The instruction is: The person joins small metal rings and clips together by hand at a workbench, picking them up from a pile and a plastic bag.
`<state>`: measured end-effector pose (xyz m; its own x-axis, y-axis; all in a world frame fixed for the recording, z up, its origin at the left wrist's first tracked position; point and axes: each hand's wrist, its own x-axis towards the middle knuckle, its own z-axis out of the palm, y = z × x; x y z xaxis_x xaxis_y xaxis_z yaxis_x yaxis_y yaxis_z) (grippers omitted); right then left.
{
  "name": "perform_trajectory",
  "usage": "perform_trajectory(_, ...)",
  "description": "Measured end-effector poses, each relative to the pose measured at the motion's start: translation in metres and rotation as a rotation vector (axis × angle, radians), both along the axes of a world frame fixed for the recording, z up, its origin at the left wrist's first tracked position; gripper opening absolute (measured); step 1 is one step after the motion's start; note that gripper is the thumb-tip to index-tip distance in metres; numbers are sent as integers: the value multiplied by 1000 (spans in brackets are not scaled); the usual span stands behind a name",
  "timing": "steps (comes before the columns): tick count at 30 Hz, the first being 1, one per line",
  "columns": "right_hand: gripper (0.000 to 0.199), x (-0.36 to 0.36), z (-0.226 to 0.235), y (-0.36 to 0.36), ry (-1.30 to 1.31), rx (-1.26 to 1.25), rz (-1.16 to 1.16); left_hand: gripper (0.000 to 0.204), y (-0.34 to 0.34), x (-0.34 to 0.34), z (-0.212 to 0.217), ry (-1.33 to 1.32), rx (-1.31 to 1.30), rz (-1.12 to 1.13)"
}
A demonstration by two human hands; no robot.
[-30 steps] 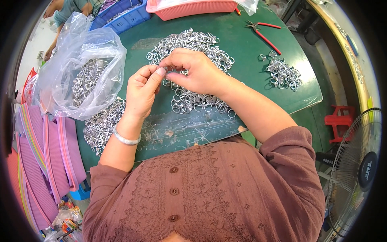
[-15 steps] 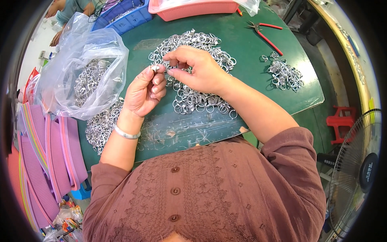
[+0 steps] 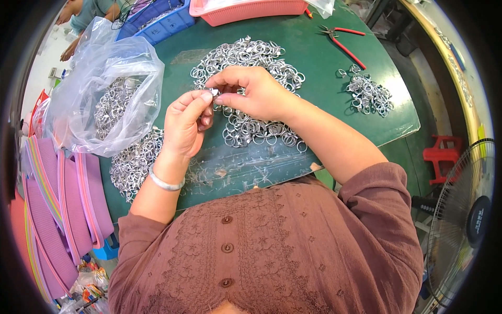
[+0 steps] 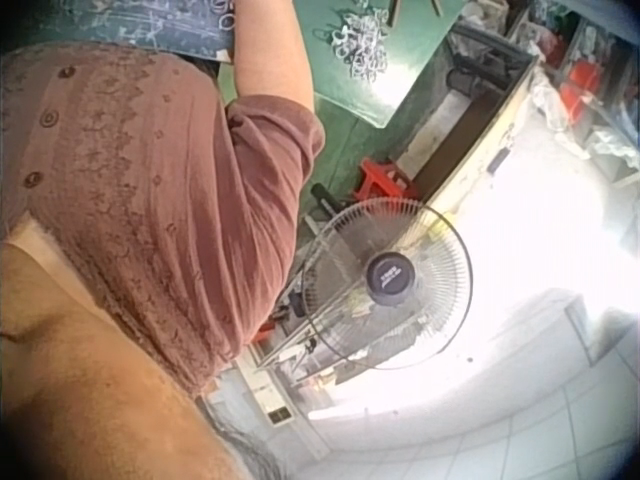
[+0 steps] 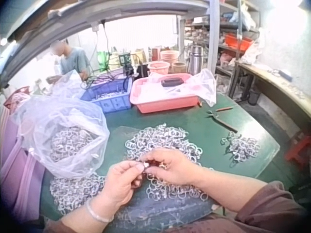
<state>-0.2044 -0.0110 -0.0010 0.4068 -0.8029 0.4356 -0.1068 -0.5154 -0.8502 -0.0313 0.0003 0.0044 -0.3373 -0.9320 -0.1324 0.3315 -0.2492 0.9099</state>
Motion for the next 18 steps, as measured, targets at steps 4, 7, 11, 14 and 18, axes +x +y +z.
perform_trajectory(4, 26, -2, -1, -2, -61, 151, 118, 6, 3, -1, 0, -58, -46, 41)
perform_trajectory(7, 28, -2, -2, -3, -101, 248, 161, 5, 5, -2, 0, -50, -101, 48)
perform_trajectory(11, 30, -4, -2, -4, -103, 246, 186, 6, 5, -2, 0, -50, -117, 42)
perform_trajectory(14, 30, -4, -2, -4, -131, 297, 209, 7, 5, -3, 0, -59, -114, 43)
perform_trajectory(18, 29, -3, -1, -3, -141, 333, 219, 8, 5, -3, 0, -70, -113, 48)
